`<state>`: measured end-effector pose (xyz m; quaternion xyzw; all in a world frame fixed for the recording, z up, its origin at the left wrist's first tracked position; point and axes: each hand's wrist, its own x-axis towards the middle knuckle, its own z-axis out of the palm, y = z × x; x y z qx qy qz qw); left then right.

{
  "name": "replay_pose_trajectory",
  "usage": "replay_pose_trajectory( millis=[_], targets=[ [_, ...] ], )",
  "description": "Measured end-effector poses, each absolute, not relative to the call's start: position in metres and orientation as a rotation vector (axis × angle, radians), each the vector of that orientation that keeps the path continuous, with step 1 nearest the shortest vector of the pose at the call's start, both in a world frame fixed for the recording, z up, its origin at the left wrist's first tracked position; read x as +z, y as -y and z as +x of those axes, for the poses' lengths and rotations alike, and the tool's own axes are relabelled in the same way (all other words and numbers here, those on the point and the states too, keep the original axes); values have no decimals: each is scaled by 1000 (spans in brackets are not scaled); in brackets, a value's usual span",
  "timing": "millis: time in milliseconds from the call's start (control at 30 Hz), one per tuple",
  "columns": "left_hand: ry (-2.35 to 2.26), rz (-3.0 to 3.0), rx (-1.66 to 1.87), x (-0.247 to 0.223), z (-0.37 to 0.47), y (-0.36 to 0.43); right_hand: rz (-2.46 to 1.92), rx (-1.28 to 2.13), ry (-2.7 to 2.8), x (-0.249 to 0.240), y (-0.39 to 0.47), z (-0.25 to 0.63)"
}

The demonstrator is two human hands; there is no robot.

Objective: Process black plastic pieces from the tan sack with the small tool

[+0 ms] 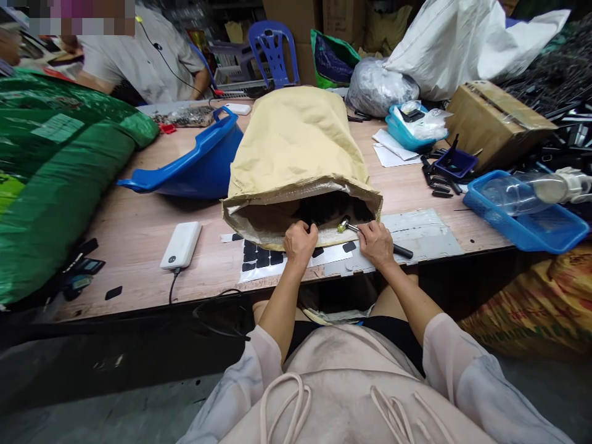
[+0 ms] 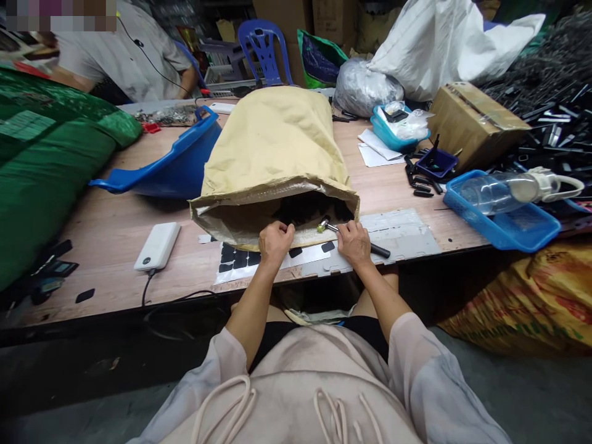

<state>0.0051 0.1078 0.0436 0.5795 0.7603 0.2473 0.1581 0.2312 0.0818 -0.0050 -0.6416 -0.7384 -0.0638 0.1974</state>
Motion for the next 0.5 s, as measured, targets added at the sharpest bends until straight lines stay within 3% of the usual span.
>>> replay_pose_trajectory(
  millis=[167, 333, 500],
  targets=[
    [-2270, 1487, 526, 35, 5, -121, -1810, -175, 2070, -4, -81, 230],
    [-2112, 1649, 728, 26, -5, -108, -1817, -158, 2077, -3, -81, 230],
    [-1628, 2024, 927, 15, -22, -78, -1857, -128, 2087, -1, -81, 229]
  ],
)
